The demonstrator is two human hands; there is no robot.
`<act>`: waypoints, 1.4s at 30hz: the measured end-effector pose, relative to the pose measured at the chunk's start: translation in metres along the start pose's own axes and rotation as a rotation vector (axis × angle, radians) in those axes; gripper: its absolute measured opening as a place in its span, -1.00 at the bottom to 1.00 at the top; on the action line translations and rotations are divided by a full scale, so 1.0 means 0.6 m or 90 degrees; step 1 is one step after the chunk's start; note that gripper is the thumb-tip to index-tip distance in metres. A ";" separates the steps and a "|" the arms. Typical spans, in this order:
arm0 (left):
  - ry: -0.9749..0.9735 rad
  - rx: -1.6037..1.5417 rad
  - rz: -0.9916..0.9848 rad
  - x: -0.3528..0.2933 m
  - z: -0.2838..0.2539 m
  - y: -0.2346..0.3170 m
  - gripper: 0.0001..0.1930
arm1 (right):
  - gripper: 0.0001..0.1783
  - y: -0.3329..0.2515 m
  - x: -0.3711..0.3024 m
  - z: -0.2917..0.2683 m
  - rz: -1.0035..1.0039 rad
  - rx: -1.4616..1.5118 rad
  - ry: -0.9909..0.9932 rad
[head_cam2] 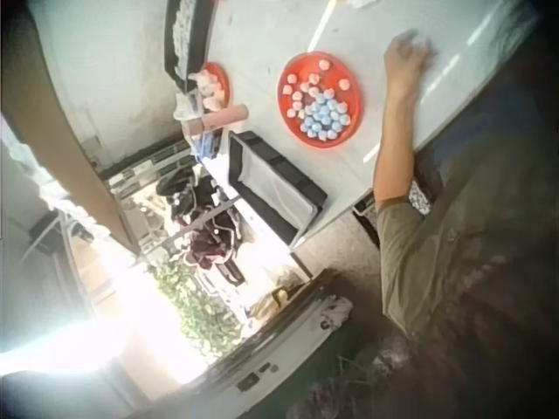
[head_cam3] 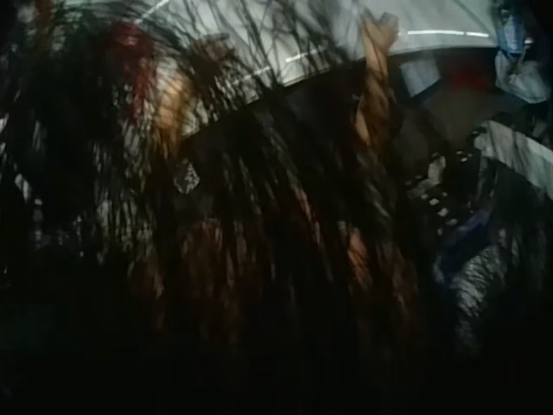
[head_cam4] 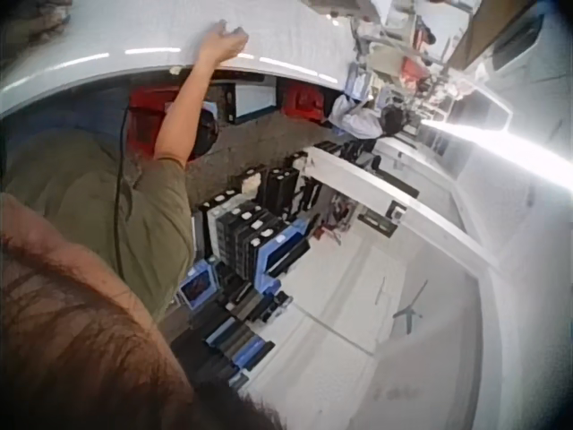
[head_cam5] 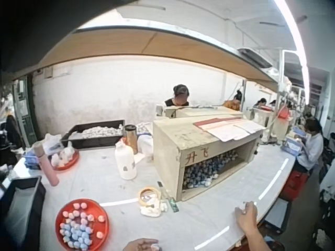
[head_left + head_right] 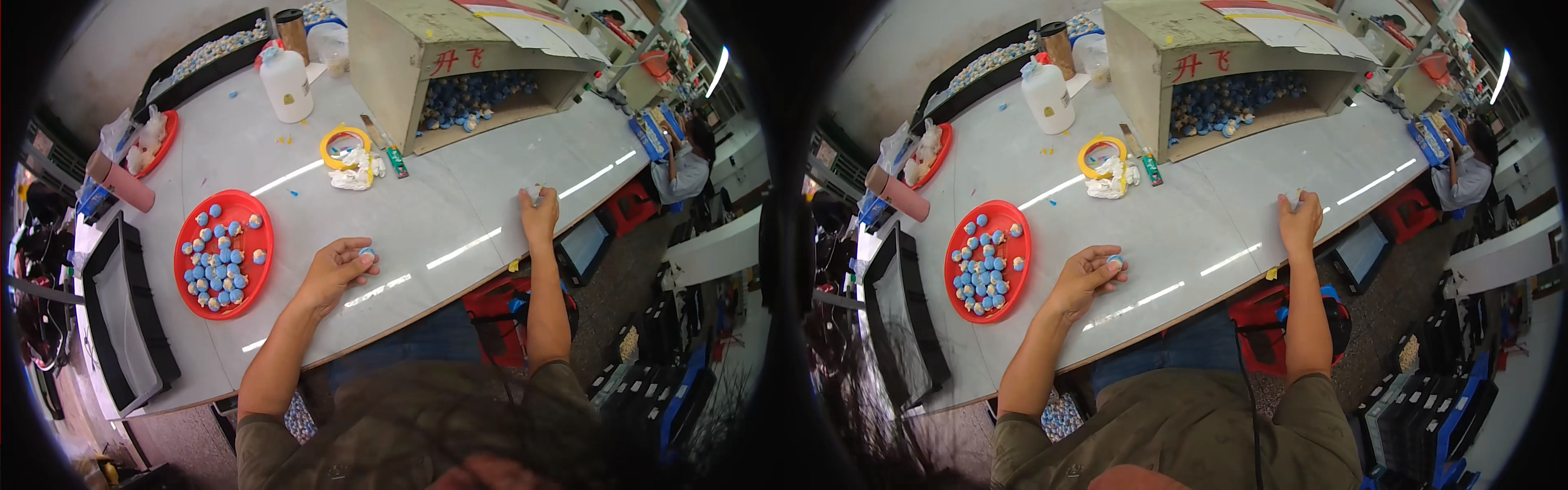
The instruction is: The person glues white plastic caps onto blue plastic spheres by hand, taking components from a red tray and an assembly box and applying glue from a bottle.
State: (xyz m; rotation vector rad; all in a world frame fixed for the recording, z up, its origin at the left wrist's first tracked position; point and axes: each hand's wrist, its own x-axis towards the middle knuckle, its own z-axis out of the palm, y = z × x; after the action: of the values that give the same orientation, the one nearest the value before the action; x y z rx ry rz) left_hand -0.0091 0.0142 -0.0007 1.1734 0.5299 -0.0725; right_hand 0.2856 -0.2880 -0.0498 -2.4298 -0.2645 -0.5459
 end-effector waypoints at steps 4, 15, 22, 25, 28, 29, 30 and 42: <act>-0.011 -0.024 -0.011 0.015 -0.005 -0.009 -0.59 | -0.59 -0.123 -0.067 -0.007 0.081 0.557 -0.205; -0.071 -0.064 -0.019 0.022 -0.031 -0.013 -0.64 | -0.64 -0.272 -0.229 -0.018 -0.221 0.666 -0.441; -0.072 -0.007 -0.038 0.014 -0.017 -0.002 -0.67 | -0.75 -0.265 -0.236 0.002 -0.374 0.645 -0.293; -0.078 -0.003 -0.042 0.014 -0.017 -0.002 -0.68 | -0.74 -0.272 -0.235 0.004 -0.419 0.613 -0.257; -0.080 0.002 -0.040 0.013 -0.016 -0.003 -0.68 | -0.74 -0.273 -0.236 0.008 -0.424 0.616 -0.245; -0.078 0.005 -0.038 0.013 -0.016 -0.004 -0.69 | -0.74 -0.274 -0.236 0.007 -0.423 0.611 -0.248; -0.076 0.007 -0.035 0.013 -0.016 -0.005 -0.69 | -0.74 -0.275 -0.236 0.006 -0.421 0.606 -0.250; -0.059 -0.031 -0.030 0.013 -0.015 -0.007 -0.71 | -0.75 -0.283 -0.241 0.001 -0.513 0.515 -0.167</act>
State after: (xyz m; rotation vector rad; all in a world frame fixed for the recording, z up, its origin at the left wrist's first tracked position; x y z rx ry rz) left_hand -0.0069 0.0224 -0.0104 1.1052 0.4742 -0.1531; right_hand 0.1030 -0.1624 -0.0236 -1.5228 -1.3211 -0.3335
